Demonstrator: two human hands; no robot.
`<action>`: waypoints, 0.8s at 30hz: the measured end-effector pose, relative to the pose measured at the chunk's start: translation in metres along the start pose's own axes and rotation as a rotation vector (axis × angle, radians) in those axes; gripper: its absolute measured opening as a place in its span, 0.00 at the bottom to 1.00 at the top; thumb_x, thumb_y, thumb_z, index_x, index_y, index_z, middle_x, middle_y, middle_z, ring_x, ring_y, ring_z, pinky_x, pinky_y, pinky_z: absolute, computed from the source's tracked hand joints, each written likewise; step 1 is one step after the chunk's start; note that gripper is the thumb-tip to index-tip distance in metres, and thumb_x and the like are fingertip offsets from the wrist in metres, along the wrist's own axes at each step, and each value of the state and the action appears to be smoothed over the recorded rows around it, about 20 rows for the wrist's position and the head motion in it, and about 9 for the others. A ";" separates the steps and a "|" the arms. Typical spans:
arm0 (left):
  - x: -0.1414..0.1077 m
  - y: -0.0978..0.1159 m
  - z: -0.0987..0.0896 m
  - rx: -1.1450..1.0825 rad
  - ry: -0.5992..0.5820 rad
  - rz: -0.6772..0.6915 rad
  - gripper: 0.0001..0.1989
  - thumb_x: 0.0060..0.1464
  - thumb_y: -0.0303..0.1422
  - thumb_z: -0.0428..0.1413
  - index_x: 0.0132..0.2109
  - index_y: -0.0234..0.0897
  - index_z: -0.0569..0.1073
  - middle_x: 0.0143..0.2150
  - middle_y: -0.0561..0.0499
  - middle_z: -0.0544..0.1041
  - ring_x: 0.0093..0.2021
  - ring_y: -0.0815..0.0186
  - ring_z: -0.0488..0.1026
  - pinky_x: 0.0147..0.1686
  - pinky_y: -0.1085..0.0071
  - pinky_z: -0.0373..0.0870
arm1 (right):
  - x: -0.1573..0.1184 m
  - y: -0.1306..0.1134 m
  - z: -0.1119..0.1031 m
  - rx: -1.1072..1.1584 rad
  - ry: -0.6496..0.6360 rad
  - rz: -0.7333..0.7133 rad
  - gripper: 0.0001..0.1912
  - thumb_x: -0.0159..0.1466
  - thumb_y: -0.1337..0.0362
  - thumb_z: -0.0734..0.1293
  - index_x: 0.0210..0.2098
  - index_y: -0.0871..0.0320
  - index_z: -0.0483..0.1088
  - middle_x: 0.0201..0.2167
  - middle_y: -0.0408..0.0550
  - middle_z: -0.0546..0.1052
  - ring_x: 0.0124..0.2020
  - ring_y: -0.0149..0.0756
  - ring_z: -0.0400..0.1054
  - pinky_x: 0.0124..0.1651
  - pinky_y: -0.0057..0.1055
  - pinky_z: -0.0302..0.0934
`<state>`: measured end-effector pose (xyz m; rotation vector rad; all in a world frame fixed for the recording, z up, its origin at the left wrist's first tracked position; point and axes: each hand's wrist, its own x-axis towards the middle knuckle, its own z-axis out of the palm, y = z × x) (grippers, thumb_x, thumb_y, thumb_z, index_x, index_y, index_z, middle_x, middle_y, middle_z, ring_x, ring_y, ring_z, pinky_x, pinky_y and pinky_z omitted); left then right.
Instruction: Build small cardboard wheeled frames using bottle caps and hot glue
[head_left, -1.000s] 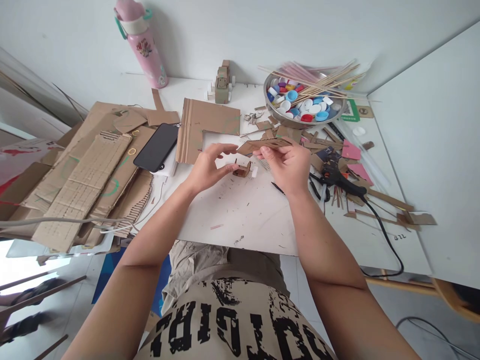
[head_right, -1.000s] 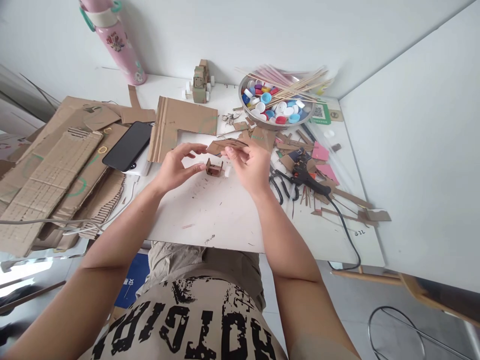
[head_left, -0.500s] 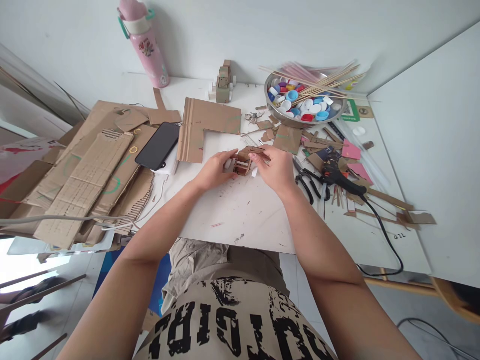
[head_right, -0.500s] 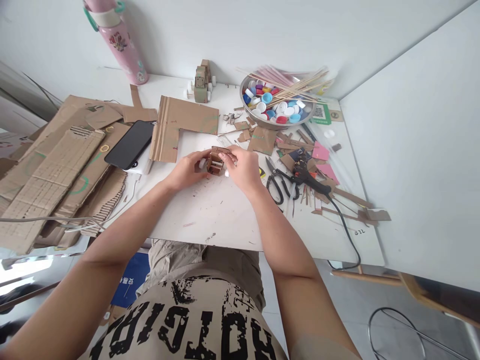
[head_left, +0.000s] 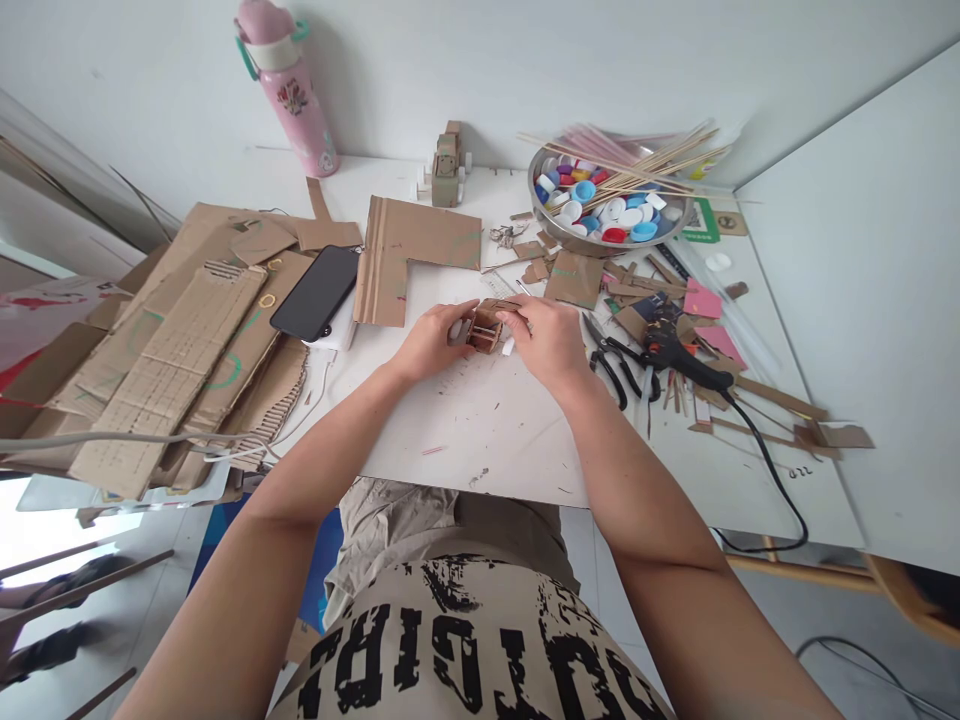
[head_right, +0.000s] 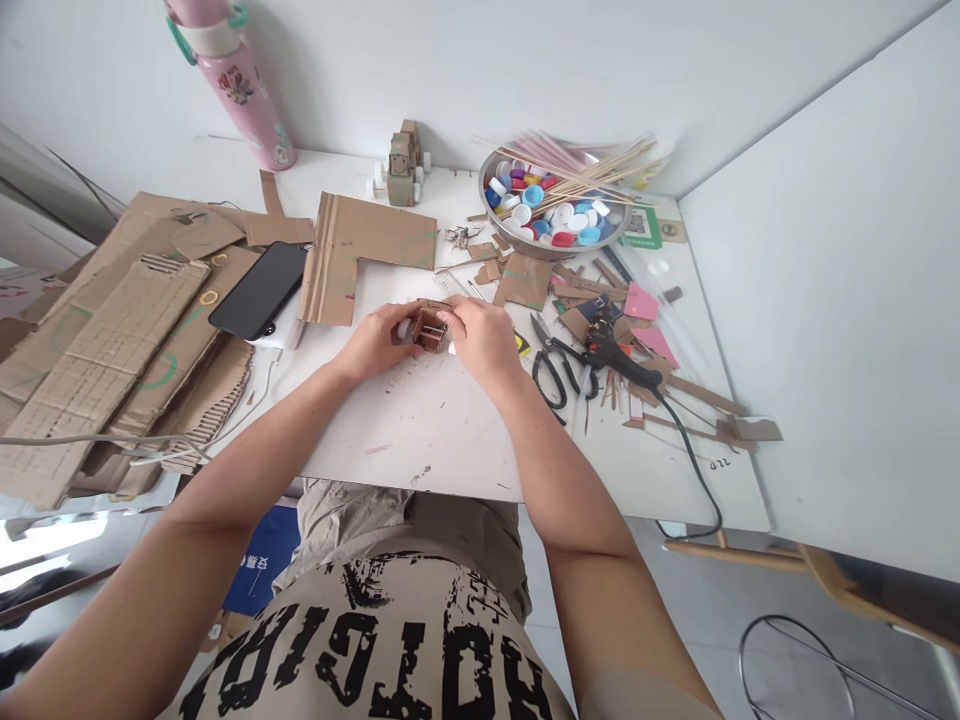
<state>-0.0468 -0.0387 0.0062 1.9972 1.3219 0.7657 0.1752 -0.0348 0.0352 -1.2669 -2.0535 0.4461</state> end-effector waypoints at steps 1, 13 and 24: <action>0.000 0.000 0.000 0.004 0.001 -0.003 0.35 0.49 0.24 0.69 0.65 0.39 0.81 0.60 0.42 0.88 0.61 0.49 0.83 0.63 0.53 0.79 | 0.000 -0.001 0.000 0.000 -0.004 -0.005 0.11 0.74 0.57 0.68 0.39 0.48 0.82 0.39 0.53 0.89 0.42 0.53 0.82 0.45 0.43 0.74; 0.000 0.012 -0.003 -0.015 -0.032 -0.026 0.31 0.47 0.19 0.66 0.60 0.36 0.82 0.56 0.42 0.89 0.57 0.51 0.84 0.60 0.56 0.79 | 0.001 -0.004 -0.001 -0.037 -0.061 0.001 0.11 0.73 0.58 0.69 0.35 0.50 0.80 0.33 0.54 0.86 0.38 0.53 0.81 0.41 0.42 0.70; 0.002 0.011 0.000 -0.109 0.016 0.018 0.17 0.48 0.24 0.68 0.46 0.43 0.85 0.46 0.49 0.89 0.47 0.55 0.84 0.54 0.56 0.82 | 0.001 -0.006 -0.005 0.054 -0.083 -0.007 0.09 0.71 0.61 0.70 0.40 0.49 0.85 0.38 0.50 0.90 0.41 0.53 0.85 0.45 0.43 0.75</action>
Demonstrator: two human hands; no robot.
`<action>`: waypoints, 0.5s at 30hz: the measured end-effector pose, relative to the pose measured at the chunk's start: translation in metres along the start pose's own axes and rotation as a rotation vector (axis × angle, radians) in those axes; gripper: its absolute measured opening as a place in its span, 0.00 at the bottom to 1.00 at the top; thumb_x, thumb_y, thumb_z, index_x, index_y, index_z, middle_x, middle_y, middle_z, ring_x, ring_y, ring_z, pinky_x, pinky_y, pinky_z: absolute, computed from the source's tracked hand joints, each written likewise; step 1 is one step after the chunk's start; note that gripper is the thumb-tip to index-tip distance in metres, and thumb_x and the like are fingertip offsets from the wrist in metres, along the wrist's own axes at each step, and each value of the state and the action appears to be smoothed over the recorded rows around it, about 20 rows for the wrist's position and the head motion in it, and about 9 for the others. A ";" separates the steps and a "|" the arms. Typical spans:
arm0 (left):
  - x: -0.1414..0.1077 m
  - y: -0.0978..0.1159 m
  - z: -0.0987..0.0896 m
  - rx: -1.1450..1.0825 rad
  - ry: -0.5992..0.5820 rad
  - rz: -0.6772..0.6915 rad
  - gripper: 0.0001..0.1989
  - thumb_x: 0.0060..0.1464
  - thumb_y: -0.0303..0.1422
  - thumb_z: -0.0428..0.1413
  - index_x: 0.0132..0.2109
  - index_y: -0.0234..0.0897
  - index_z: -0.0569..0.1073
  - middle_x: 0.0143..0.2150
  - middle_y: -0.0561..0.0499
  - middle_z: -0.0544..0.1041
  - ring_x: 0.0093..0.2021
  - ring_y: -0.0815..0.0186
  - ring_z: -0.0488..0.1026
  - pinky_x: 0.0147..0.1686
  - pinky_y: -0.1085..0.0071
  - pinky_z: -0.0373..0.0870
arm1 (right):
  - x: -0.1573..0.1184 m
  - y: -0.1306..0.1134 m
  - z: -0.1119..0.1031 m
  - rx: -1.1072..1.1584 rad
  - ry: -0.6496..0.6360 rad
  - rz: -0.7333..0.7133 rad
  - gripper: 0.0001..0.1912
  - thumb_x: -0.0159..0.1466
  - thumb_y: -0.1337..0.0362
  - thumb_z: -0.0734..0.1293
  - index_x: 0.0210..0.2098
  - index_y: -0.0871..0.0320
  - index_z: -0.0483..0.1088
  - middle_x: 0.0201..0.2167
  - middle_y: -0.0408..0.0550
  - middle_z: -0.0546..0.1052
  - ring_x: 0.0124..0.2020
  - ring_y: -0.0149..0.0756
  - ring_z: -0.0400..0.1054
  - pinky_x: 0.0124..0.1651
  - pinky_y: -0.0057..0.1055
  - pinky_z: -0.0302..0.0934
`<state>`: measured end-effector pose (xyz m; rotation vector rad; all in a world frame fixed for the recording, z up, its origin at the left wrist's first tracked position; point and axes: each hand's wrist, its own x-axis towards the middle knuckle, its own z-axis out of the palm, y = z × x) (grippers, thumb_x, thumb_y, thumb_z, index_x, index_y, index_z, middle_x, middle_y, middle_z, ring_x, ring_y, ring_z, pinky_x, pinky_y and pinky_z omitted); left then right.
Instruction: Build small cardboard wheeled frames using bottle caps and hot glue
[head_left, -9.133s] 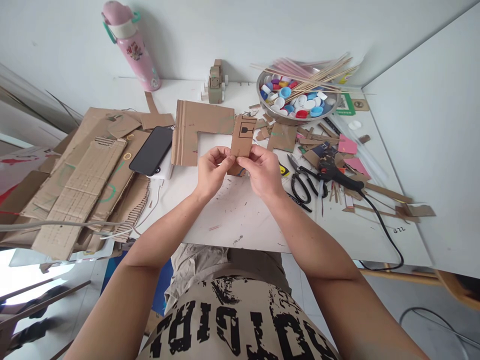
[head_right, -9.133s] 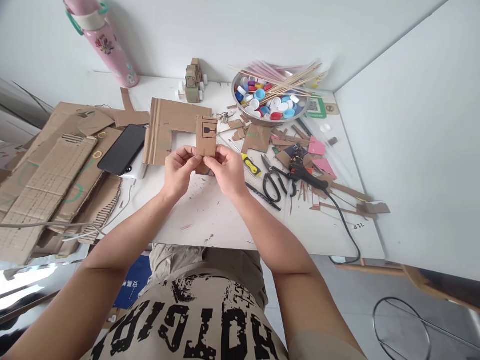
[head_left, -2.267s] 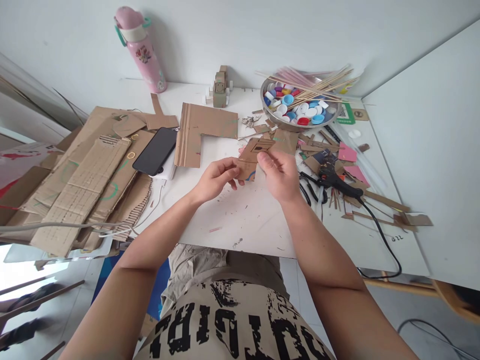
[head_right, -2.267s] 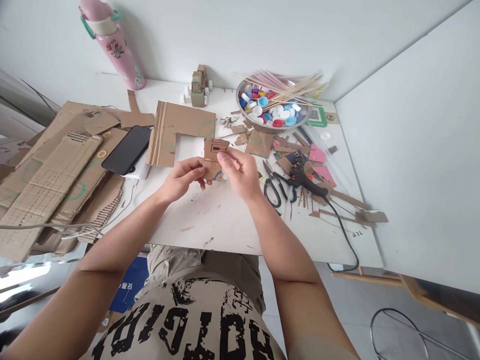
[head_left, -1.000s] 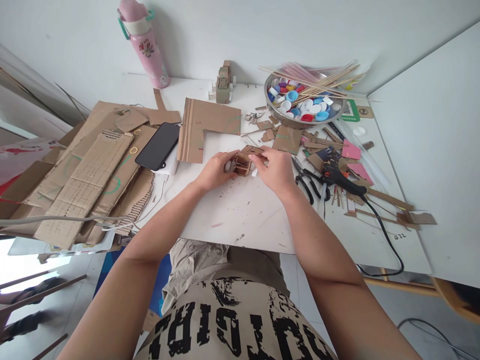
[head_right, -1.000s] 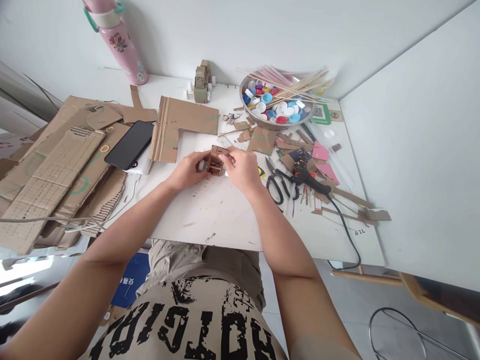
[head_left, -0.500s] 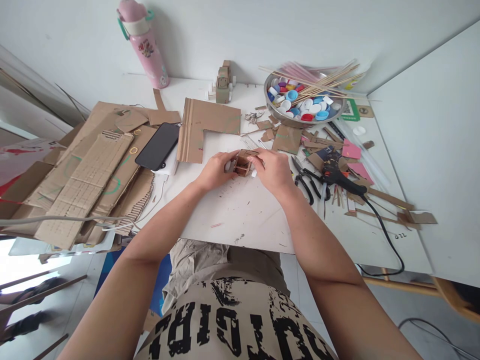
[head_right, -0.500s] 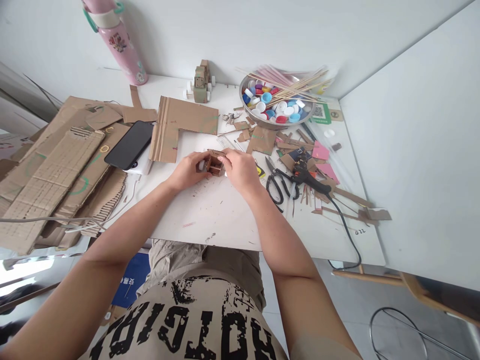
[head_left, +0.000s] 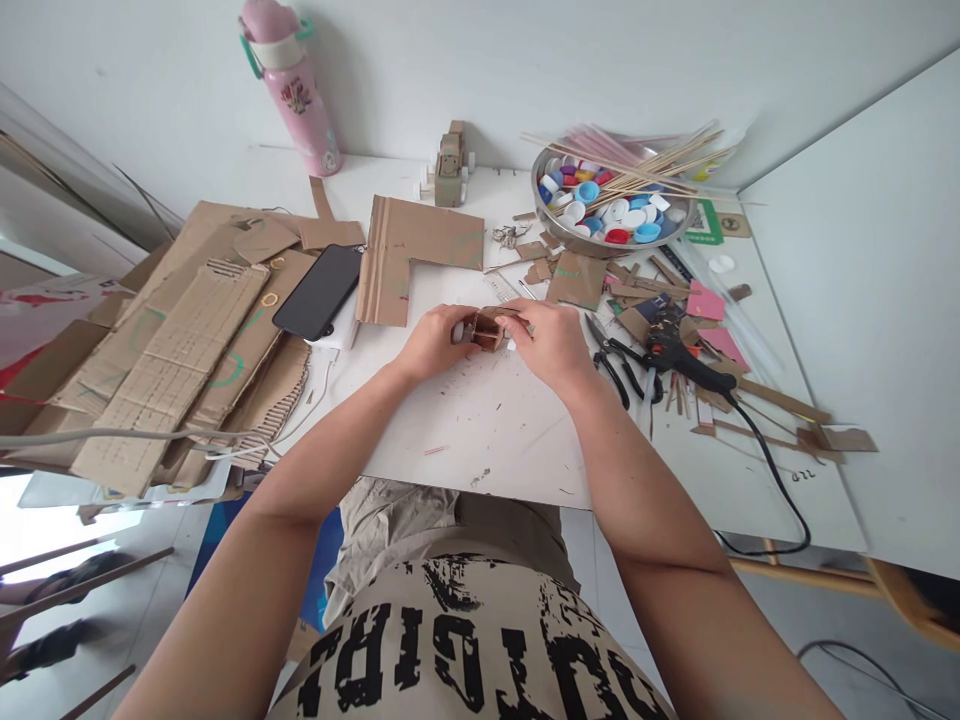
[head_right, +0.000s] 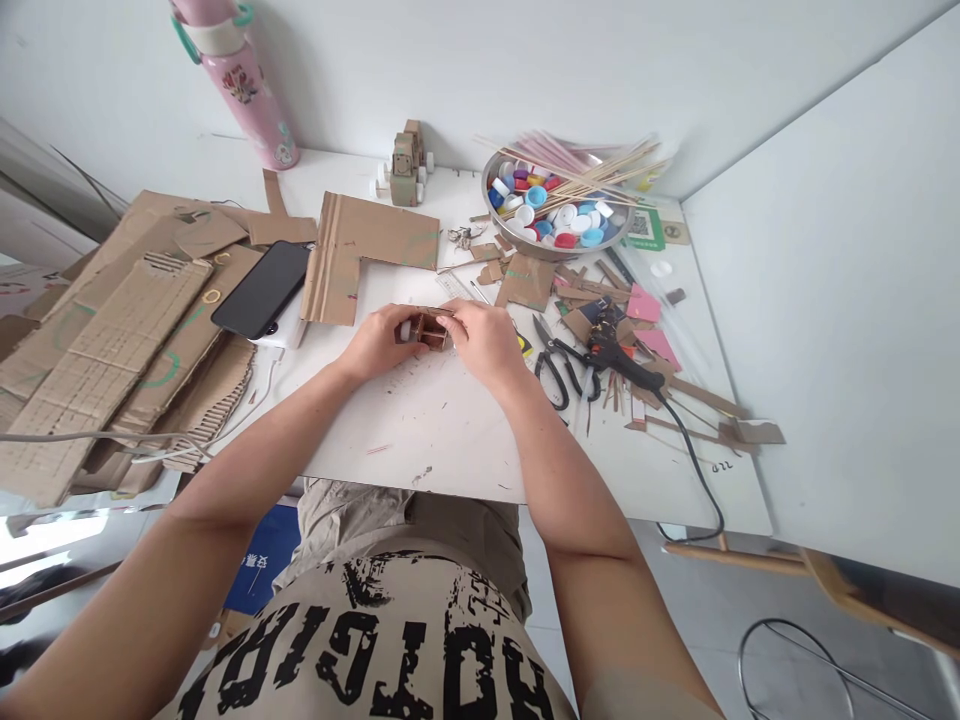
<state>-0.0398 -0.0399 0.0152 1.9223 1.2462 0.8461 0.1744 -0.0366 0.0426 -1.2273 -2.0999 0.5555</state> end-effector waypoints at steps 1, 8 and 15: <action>0.000 0.000 0.000 -0.002 0.004 -0.008 0.17 0.48 0.24 0.68 0.46 0.43 0.85 0.46 0.49 0.89 0.47 0.54 0.84 0.54 0.56 0.82 | 0.000 0.000 0.000 0.009 0.001 0.003 0.09 0.71 0.61 0.71 0.41 0.49 0.86 0.40 0.50 0.90 0.42 0.53 0.85 0.46 0.43 0.76; 0.000 0.010 -0.003 0.012 -0.005 -0.103 0.15 0.47 0.28 0.70 0.44 0.40 0.84 0.42 0.50 0.86 0.42 0.58 0.80 0.48 0.62 0.80 | -0.001 0.005 0.007 0.094 0.050 0.011 0.07 0.71 0.62 0.72 0.42 0.49 0.85 0.46 0.52 0.90 0.50 0.54 0.85 0.56 0.49 0.78; -0.001 0.014 -0.008 -0.153 -0.020 -0.140 0.16 0.49 0.38 0.71 0.46 0.38 0.84 0.39 0.52 0.85 0.34 0.66 0.73 0.39 0.68 0.74 | 0.001 0.002 0.017 0.220 0.079 0.012 0.14 0.72 0.50 0.71 0.47 0.49 0.85 0.51 0.55 0.89 0.54 0.52 0.83 0.54 0.47 0.79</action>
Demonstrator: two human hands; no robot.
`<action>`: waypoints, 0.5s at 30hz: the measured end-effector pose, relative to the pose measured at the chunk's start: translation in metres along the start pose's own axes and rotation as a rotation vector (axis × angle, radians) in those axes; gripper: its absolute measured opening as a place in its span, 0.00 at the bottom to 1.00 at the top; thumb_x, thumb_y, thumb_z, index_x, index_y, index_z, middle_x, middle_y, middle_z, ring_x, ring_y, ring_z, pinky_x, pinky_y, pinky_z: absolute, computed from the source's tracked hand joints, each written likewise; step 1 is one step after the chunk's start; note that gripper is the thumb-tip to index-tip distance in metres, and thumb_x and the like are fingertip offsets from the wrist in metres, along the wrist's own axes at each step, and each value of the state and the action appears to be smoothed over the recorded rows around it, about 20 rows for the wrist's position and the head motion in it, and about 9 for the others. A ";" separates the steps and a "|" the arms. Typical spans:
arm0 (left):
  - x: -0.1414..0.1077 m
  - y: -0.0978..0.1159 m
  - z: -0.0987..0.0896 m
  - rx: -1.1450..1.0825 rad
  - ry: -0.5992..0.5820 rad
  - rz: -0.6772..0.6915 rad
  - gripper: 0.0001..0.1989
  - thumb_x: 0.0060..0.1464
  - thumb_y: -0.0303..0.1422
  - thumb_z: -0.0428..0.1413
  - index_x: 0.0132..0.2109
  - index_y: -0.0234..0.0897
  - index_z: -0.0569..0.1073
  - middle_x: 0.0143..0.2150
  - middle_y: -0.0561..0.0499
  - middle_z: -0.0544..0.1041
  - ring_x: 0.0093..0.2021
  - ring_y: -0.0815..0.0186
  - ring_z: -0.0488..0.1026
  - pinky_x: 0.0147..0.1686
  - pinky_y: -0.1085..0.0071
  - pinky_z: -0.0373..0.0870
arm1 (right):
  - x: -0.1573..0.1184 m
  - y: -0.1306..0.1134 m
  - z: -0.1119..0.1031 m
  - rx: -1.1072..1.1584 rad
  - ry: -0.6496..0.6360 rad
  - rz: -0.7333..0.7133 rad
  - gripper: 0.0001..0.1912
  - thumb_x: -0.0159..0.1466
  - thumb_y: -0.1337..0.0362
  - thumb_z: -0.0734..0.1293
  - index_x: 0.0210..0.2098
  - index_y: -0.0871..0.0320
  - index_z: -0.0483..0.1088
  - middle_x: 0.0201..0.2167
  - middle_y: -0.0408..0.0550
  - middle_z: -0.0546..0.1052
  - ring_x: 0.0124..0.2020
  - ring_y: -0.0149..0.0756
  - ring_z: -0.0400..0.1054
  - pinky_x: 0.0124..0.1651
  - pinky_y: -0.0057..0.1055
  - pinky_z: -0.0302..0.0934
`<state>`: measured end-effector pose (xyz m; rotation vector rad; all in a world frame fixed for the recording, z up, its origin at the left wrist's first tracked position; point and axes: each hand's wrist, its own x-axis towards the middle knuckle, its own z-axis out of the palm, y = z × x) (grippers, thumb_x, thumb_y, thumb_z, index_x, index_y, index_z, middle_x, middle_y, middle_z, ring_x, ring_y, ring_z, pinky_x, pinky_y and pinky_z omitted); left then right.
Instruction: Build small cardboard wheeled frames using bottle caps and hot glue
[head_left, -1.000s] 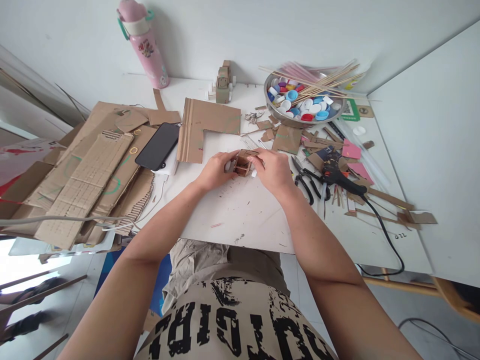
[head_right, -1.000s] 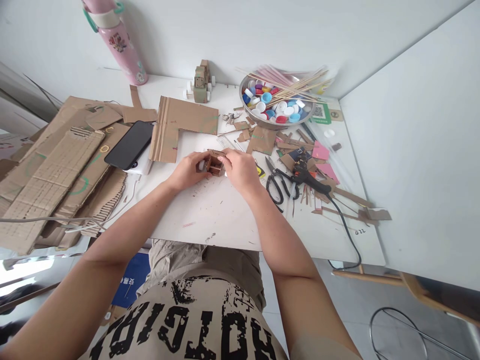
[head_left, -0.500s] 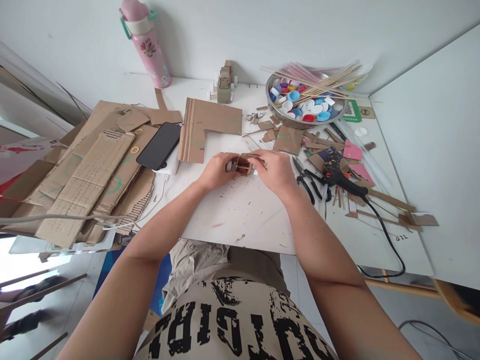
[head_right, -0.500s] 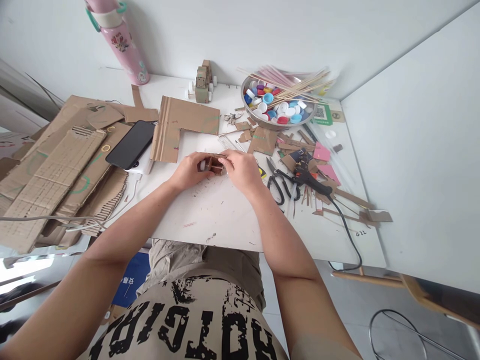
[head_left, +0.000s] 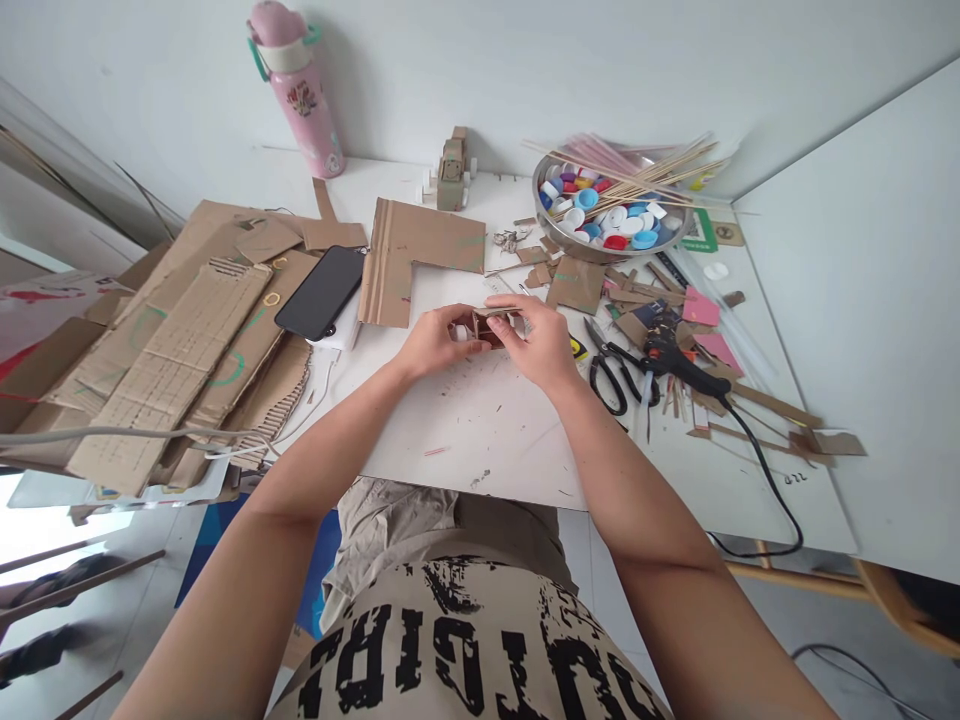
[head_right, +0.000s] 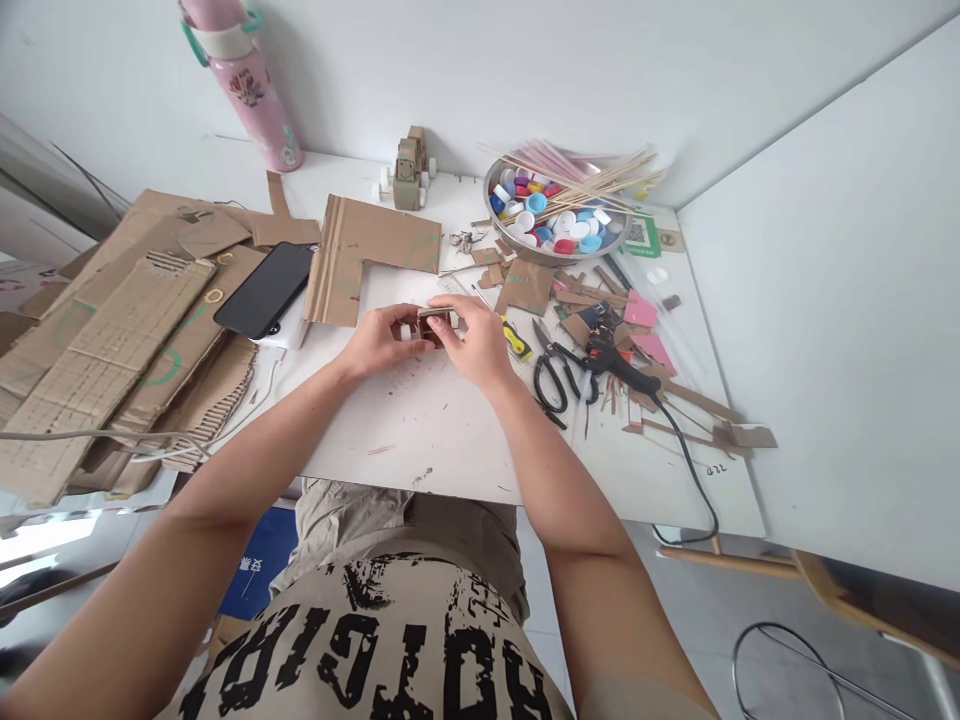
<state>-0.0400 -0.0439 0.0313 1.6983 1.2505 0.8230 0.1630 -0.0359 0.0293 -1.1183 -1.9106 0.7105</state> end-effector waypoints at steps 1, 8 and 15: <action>0.000 0.000 0.000 -0.016 -0.001 0.006 0.17 0.50 0.38 0.71 0.46 0.38 0.84 0.39 0.52 0.85 0.35 0.65 0.74 0.40 0.68 0.74 | 0.000 -0.001 0.001 0.020 0.001 0.012 0.14 0.72 0.49 0.72 0.47 0.49 0.85 0.51 0.55 0.89 0.54 0.52 0.83 0.54 0.46 0.79; -0.004 0.007 0.001 0.030 0.023 0.044 0.15 0.53 0.39 0.68 0.46 0.38 0.85 0.41 0.51 0.86 0.43 0.60 0.80 0.50 0.65 0.76 | 0.000 -0.008 -0.001 0.074 0.008 0.005 0.17 0.70 0.44 0.75 0.46 0.48 0.85 0.54 0.56 0.89 0.56 0.54 0.84 0.53 0.47 0.80; -0.004 0.007 0.006 0.121 0.089 0.049 0.07 0.54 0.36 0.68 0.39 0.40 0.81 0.41 0.49 0.87 0.45 0.57 0.82 0.49 0.64 0.78 | -0.003 -0.008 0.002 0.016 0.026 -0.023 0.13 0.70 0.48 0.75 0.47 0.46 0.84 0.58 0.55 0.88 0.61 0.56 0.82 0.64 0.54 0.76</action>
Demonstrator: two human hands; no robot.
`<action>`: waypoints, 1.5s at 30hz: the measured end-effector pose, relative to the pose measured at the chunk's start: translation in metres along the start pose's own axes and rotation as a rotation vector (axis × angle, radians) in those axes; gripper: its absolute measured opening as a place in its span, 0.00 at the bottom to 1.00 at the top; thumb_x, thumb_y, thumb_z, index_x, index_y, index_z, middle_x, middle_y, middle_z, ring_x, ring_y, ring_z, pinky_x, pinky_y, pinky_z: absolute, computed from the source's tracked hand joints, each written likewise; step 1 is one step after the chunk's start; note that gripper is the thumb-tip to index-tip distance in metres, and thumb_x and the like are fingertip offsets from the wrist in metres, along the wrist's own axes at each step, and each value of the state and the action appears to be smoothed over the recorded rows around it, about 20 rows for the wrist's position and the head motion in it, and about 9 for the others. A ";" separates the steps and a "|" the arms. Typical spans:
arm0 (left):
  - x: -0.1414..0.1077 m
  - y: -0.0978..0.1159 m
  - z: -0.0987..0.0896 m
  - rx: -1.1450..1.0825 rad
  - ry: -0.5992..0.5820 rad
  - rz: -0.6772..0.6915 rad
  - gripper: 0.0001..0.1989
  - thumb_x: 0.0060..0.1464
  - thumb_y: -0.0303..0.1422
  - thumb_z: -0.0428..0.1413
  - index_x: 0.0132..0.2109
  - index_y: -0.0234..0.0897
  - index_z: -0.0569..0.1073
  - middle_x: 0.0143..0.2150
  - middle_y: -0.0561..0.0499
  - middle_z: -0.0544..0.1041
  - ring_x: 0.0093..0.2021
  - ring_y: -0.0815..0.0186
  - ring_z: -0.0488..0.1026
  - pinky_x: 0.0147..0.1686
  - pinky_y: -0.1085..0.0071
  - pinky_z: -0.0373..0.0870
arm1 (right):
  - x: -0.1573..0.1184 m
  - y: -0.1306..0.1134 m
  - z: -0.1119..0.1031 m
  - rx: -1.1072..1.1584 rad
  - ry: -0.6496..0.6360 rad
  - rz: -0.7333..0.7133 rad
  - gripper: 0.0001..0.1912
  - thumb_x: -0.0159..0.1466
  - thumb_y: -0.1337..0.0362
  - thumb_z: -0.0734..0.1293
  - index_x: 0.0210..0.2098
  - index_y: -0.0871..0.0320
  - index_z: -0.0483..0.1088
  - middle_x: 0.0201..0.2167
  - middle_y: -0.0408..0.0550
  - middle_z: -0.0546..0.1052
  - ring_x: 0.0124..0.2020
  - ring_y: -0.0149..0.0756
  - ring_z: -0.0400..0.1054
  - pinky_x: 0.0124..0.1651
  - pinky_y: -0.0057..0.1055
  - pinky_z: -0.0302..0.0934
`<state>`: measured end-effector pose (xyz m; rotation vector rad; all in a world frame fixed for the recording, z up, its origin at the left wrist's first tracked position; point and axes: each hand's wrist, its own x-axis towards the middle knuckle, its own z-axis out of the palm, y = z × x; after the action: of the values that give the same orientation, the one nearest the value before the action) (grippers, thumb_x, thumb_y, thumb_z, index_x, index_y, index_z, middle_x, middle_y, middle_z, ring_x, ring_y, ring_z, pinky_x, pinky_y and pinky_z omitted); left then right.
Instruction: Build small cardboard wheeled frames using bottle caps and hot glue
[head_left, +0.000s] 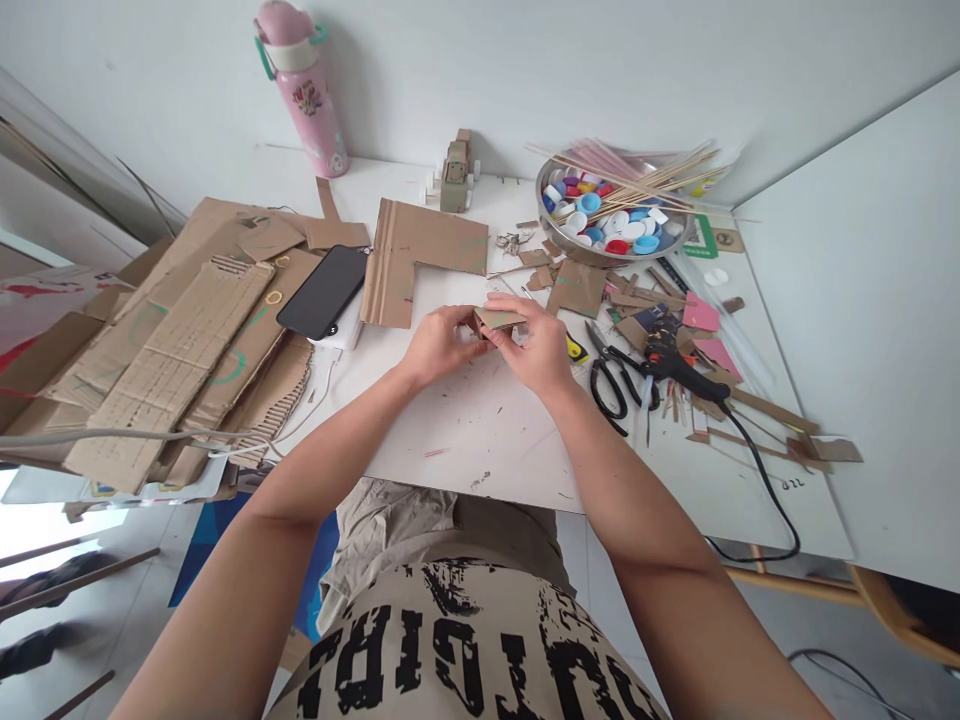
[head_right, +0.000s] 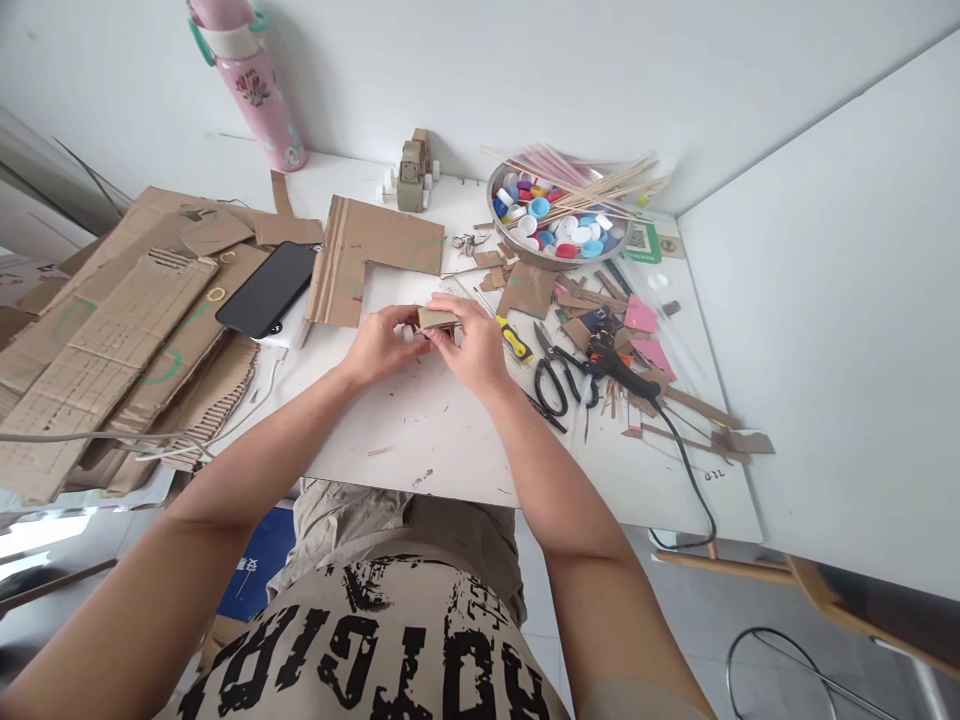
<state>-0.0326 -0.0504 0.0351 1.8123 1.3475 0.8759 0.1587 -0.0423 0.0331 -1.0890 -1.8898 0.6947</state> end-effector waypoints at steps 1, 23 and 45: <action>0.000 0.000 0.001 0.003 0.004 0.004 0.07 0.53 0.35 0.68 0.39 0.40 0.81 0.41 0.50 0.87 0.45 0.57 0.82 0.49 0.64 0.78 | 0.000 0.001 0.000 -0.003 0.001 -0.011 0.11 0.71 0.50 0.74 0.47 0.46 0.84 0.57 0.55 0.88 0.61 0.56 0.82 0.64 0.54 0.77; -0.004 0.023 -0.010 -0.178 -0.099 -0.131 0.09 0.49 0.39 0.63 0.29 0.40 0.75 0.27 0.57 0.72 0.31 0.67 0.63 0.35 0.68 0.62 | 0.000 0.000 0.015 0.318 0.166 0.023 0.22 0.67 0.35 0.75 0.37 0.47 0.84 0.45 0.50 0.91 0.52 0.50 0.86 0.59 0.48 0.80; -0.001 0.006 -0.005 -0.081 -0.072 -0.030 0.07 0.50 0.37 0.66 0.32 0.41 0.77 0.36 0.53 0.83 0.39 0.61 0.75 0.46 0.65 0.74 | 0.001 0.010 0.012 0.339 0.158 0.047 0.06 0.64 0.52 0.78 0.38 0.45 0.87 0.50 0.47 0.91 0.62 0.52 0.83 0.70 0.51 0.74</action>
<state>-0.0336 -0.0516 0.0426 1.7409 1.2724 0.8296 0.1520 -0.0371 0.0192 -0.9425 -1.5484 0.8914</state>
